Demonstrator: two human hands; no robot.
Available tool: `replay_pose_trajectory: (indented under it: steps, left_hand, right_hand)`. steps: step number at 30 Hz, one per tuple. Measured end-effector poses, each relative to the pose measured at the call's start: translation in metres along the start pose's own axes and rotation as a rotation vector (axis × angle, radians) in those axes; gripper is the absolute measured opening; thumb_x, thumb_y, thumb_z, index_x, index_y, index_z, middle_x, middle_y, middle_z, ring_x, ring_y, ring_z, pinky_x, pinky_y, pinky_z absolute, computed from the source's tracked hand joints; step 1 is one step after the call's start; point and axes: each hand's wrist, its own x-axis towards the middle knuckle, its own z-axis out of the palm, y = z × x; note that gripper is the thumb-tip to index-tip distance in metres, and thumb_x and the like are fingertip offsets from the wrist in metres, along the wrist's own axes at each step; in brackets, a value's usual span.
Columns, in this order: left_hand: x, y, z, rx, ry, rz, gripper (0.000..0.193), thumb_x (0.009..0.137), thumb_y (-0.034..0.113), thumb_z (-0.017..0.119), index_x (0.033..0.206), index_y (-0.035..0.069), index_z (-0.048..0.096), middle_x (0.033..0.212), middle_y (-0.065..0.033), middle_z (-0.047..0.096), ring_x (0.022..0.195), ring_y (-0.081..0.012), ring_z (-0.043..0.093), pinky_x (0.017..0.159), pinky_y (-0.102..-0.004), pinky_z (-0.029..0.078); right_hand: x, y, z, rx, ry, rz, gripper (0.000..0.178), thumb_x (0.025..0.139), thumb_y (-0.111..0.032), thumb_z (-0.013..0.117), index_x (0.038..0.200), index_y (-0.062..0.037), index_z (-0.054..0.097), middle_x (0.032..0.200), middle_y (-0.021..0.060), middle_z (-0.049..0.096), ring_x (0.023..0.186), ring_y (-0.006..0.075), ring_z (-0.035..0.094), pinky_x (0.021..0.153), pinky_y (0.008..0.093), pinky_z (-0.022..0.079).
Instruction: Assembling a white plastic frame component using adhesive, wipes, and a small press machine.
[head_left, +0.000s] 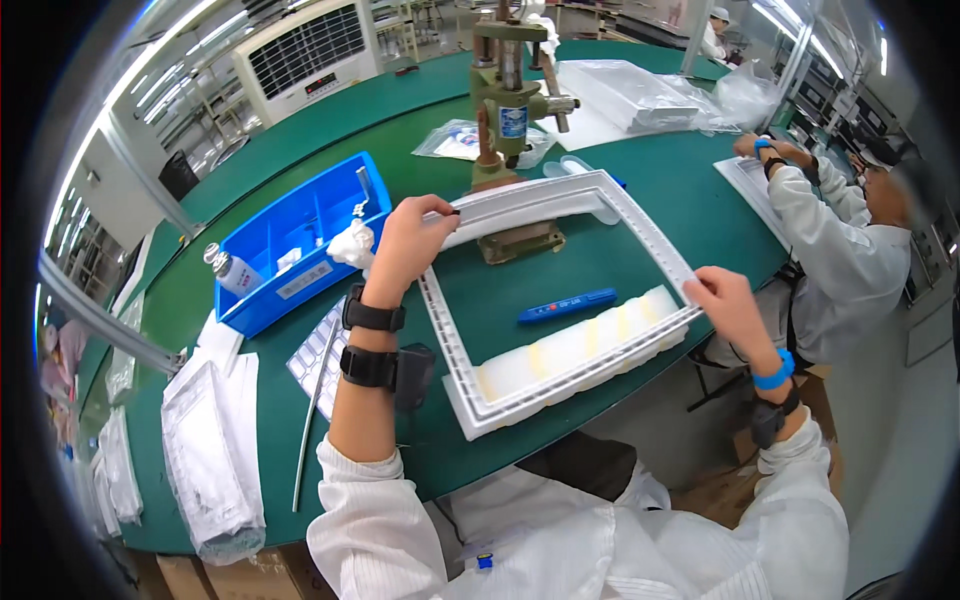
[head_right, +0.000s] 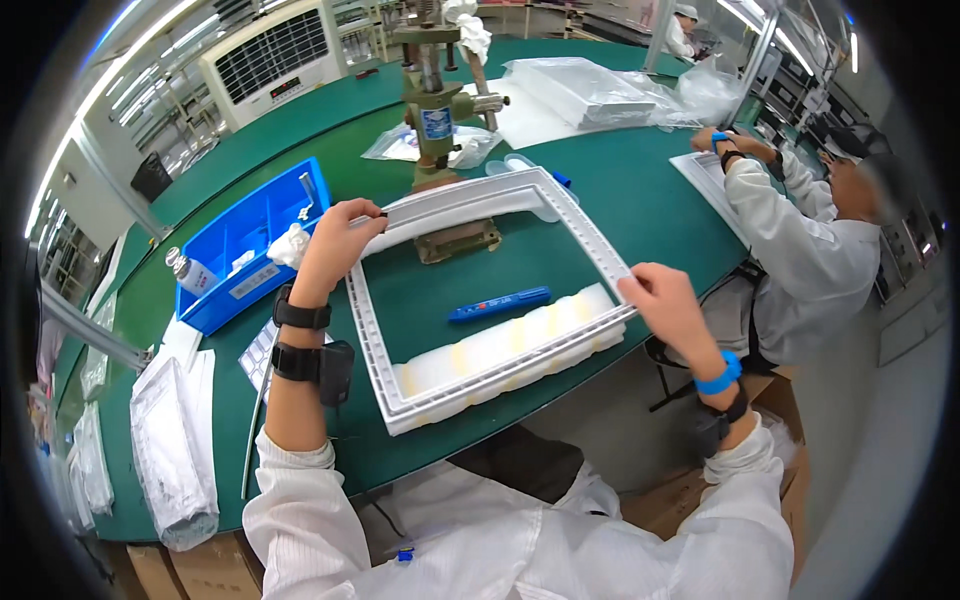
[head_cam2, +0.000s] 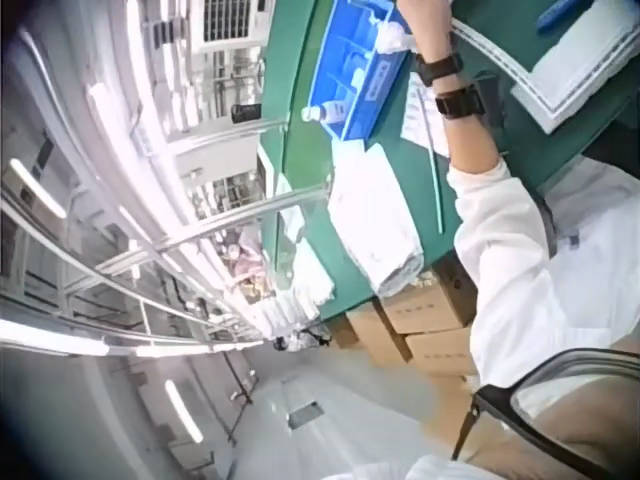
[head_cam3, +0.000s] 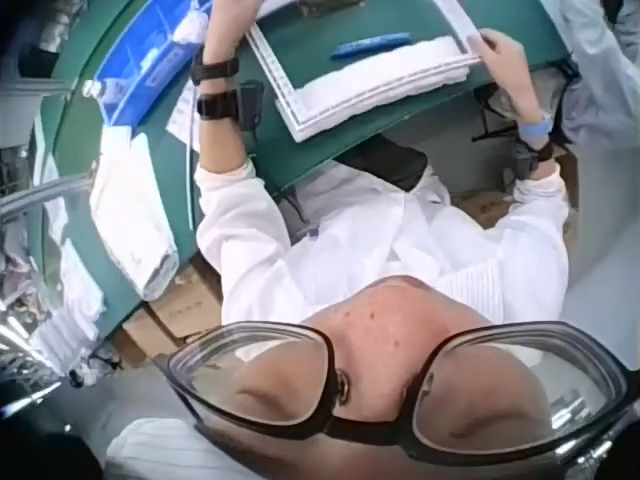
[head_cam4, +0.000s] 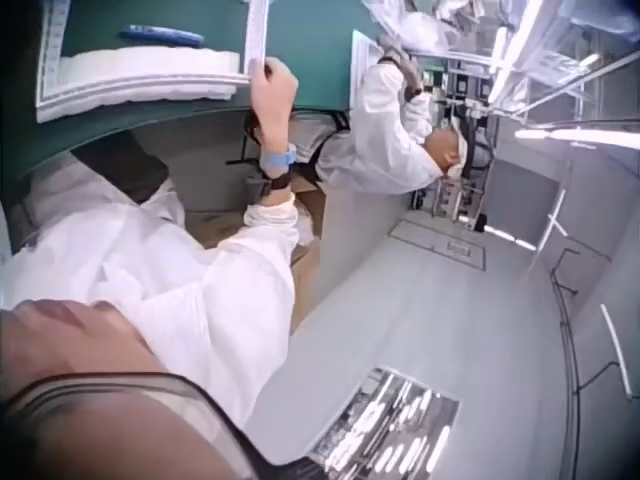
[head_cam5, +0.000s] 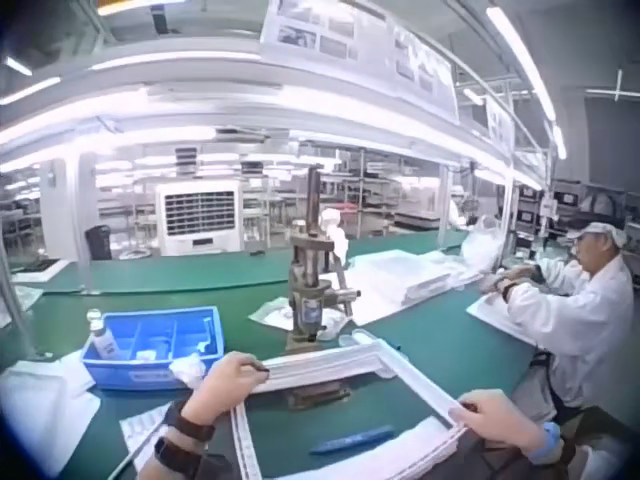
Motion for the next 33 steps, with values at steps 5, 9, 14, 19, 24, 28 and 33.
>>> replay_pose_trajectory:
  steps: [5,9,14,19,24,28,33]
  left_hand:
    - [-0.043,0.077,-0.054,-0.227,-0.271,-0.32,0.021,0.088,0.023,0.068,0.098,0.005,0.065,0.104,-0.0062,0.068,0.088,-0.0123,0.054,0.079,-0.0279,0.044]
    - [-0.105,0.091,-0.082,-0.505,-0.269,-0.239,0.015,0.088,0.014,0.066,0.1,0.006,0.065,0.139,-0.0148,0.054,0.108,-0.0136,0.056,0.088,-0.0258,0.043]
    - [-0.189,0.106,-0.081,-0.807,-0.149,-0.435,0.011,0.085,0.005,0.067,0.096,0.004,0.066,0.149,-0.0239,0.042,0.138,-0.0269,0.04,0.113,-0.0372,0.028]
    - [-0.234,0.12,-0.05,-0.782,-0.059,-0.435,0.013,0.088,-0.002,0.064,0.1,0.002,0.066,0.155,-0.0204,0.031,0.14,-0.0308,0.038,0.106,-0.0393,0.041]
    - [-0.244,0.126,-0.02,-0.788,0.065,-0.416,0.013,0.087,-0.005,0.055,0.095,0.001,0.064,0.157,-0.0215,0.028,0.13,-0.028,0.048,0.095,-0.0379,0.048]
    - [-0.249,0.135,-0.018,-0.724,-0.046,-0.498,0.013,0.086,-0.003,0.058,0.095,0.003,0.066,0.156,-0.0212,0.032,0.144,-0.0333,0.033,0.111,-0.0433,0.034]
    - [-0.211,0.135,-0.038,-0.479,-0.076,-0.338,0.011,0.086,0.001,0.063,0.096,0.003,0.066,0.149,-0.019,0.043,0.141,-0.0305,0.037,0.113,-0.0408,0.03]
  right_hand:
    - [0.023,0.02,-0.043,-0.035,-0.098,-0.029,0.028,0.089,-0.021,0.065,0.093,0.0061,0.067,0.072,0.0087,0.061,0.064,0.0143,0.054,0.059,0.0304,0.043]
    - [0.069,0.022,-0.047,-0.031,-0.268,-0.12,0.031,0.088,-0.024,0.066,0.093,0.0059,0.068,0.074,0.0096,0.063,0.068,0.0149,0.056,0.062,0.0307,0.045]
    - [0.135,0.02,-0.008,-0.078,-0.332,-0.355,0.031,0.087,-0.027,0.066,0.095,0.0031,0.069,0.079,0.0138,0.067,0.071,0.024,0.062,0.066,0.0352,0.049]
    - [0.189,-0.003,0.046,-0.104,-0.393,-0.434,0.03,0.086,-0.028,0.068,0.098,-0.0009,0.072,0.087,0.0165,0.07,0.076,0.032,0.064,0.071,0.0372,0.051]
    - [0.22,-0.006,0.08,-0.072,-0.318,-0.549,0.031,0.085,-0.028,0.07,0.103,-0.0034,0.073,0.094,0.0176,0.071,0.085,0.0342,0.067,0.078,0.0396,0.053]
    - [0.232,-0.001,0.096,-0.047,-0.336,-0.566,0.031,0.085,-0.028,0.071,0.105,-0.0038,0.073,0.096,0.0181,0.071,0.088,0.035,0.067,0.08,0.0401,0.052]
    - [0.237,0.005,0.086,-0.052,-0.392,-0.568,0.033,0.086,-0.032,0.07,0.107,-0.0067,0.073,0.094,0.0164,0.071,0.087,0.031,0.068,0.079,0.039,0.052]
